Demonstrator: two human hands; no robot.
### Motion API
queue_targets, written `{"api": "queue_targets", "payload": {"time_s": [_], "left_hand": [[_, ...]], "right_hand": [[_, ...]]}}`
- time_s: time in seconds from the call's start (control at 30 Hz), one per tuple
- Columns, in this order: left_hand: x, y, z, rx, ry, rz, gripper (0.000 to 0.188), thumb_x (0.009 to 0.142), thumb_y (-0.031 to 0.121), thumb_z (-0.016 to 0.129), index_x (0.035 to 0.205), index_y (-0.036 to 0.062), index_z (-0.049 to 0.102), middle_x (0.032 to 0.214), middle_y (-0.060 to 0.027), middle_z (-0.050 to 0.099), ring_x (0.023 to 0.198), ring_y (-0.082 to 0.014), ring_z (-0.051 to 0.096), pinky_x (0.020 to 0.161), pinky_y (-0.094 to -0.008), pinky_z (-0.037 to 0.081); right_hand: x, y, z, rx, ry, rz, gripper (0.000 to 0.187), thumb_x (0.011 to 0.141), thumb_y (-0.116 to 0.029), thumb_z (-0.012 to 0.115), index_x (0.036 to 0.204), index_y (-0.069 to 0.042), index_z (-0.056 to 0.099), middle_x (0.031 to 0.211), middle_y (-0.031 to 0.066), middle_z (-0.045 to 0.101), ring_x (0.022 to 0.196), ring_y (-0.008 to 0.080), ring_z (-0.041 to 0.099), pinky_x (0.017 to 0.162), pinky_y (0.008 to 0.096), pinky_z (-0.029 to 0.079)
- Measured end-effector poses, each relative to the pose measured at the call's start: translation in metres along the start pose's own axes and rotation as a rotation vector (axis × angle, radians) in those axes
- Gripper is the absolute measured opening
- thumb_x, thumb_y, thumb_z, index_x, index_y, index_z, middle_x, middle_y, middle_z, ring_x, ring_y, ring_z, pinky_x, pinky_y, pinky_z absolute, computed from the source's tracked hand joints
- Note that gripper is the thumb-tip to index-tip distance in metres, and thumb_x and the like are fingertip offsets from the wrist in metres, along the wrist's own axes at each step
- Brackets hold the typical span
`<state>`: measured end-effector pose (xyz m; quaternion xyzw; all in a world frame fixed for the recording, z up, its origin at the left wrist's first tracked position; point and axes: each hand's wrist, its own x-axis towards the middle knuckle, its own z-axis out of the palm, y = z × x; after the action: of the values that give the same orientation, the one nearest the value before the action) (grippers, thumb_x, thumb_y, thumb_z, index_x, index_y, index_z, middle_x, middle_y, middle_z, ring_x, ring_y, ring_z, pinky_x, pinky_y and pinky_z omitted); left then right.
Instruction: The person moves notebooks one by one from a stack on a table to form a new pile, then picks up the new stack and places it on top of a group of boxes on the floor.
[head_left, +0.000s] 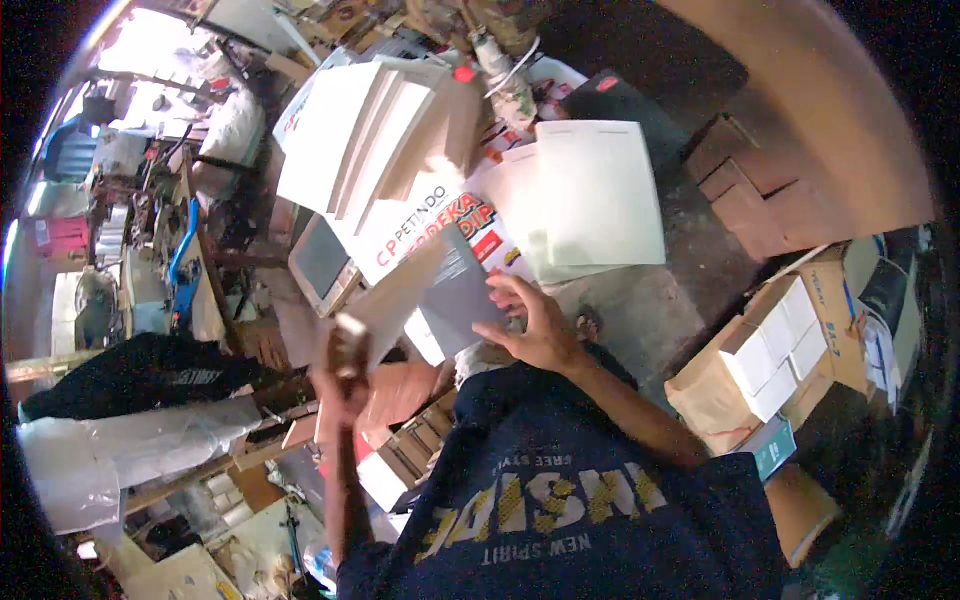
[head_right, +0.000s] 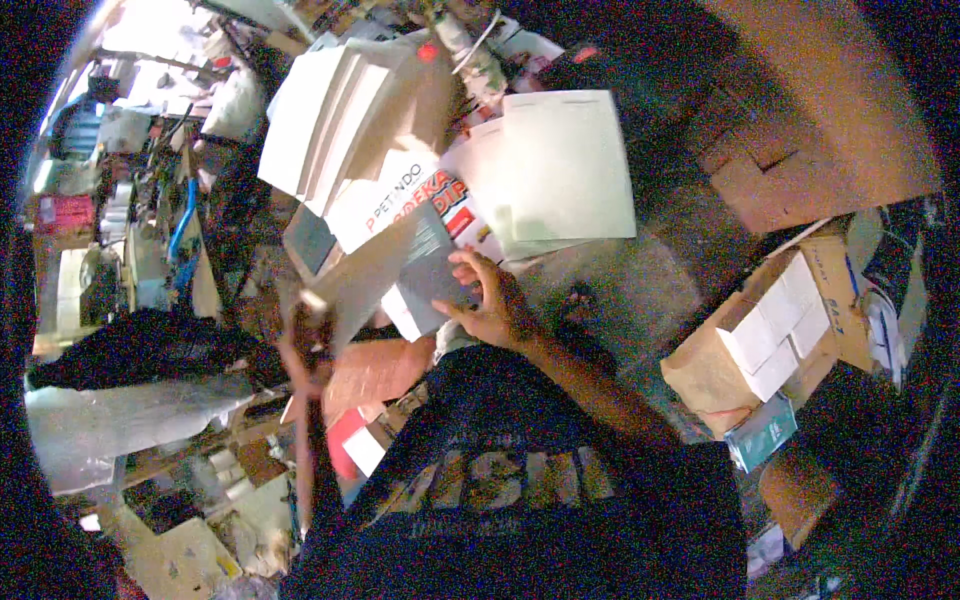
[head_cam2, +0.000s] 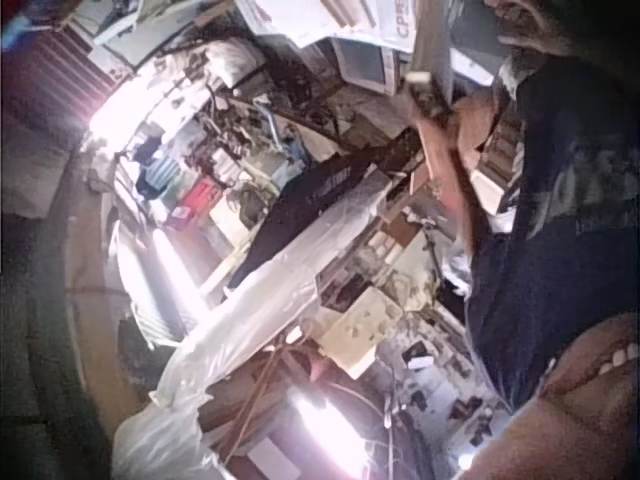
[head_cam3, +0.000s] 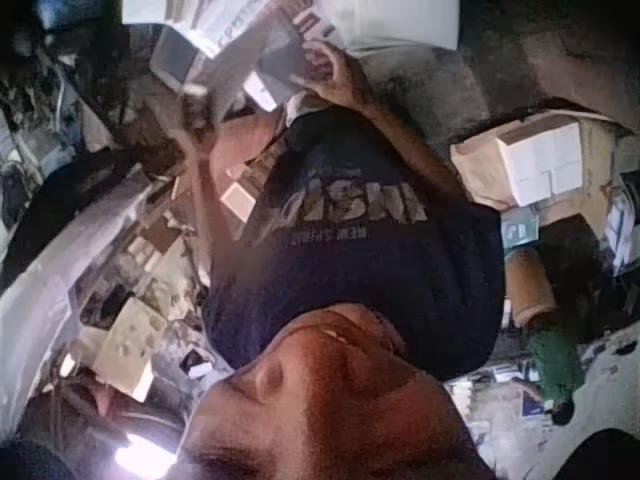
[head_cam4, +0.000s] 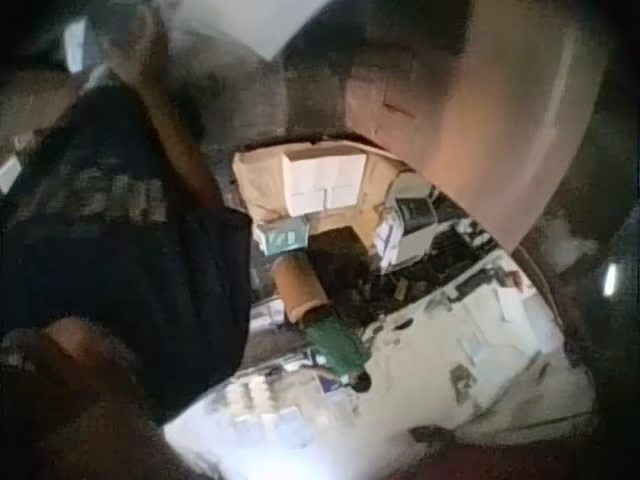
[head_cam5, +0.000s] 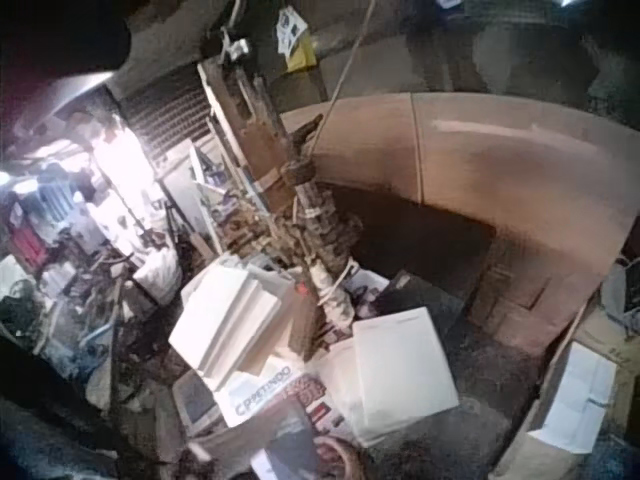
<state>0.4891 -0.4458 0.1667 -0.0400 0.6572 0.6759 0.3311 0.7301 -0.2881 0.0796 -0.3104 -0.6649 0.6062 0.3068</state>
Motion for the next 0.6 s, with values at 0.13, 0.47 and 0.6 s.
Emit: {"api": "queue_targets", "payload": {"time_s": [0.13,0.47,0.6], "left_hand": [[-0.030,0.043,0.009,0.749,-0.328,0.692,0.044,0.093,0.028,0.056,0.123,-0.0043,0.051,0.094,-0.0040,0.061,0.086,-0.0115,0.054,0.081,-0.0265,0.041],[0.056,-0.180,0.034,1.306,-0.347,0.731,0.065,0.099,0.047,0.026,0.149,0.0068,0.015,0.156,-0.0148,0.011,0.144,-0.0313,0.007,0.114,-0.0488,0.003],[0.062,-0.209,0.057,1.608,-0.134,0.831,0.065,0.098,0.044,0.028,0.149,0.0066,0.014,0.155,-0.0204,0.009,0.144,-0.0345,0.005,0.113,-0.0524,0.002]], "right_hand": [[0.003,-0.039,-0.029,0.132,-0.127,0.047,0.080,0.069,-0.033,0.083,0.131,-0.003,0.042,0.114,0.0122,0.060,0.106,0.0214,0.057,0.094,0.0355,0.045],[-0.016,-0.180,-0.113,0.033,0.323,0.037,0.034,0.080,-0.018,0.073,0.108,-0.002,0.063,0.101,0.0105,0.068,0.091,0.0173,0.064,0.080,0.0317,0.051],[-0.020,-0.201,-0.129,-0.447,0.630,-0.345,0.027,0.082,-0.008,0.069,0.106,0.002,0.063,0.108,0.0151,0.066,0.094,0.0201,0.065,0.081,0.0309,0.052]]}}
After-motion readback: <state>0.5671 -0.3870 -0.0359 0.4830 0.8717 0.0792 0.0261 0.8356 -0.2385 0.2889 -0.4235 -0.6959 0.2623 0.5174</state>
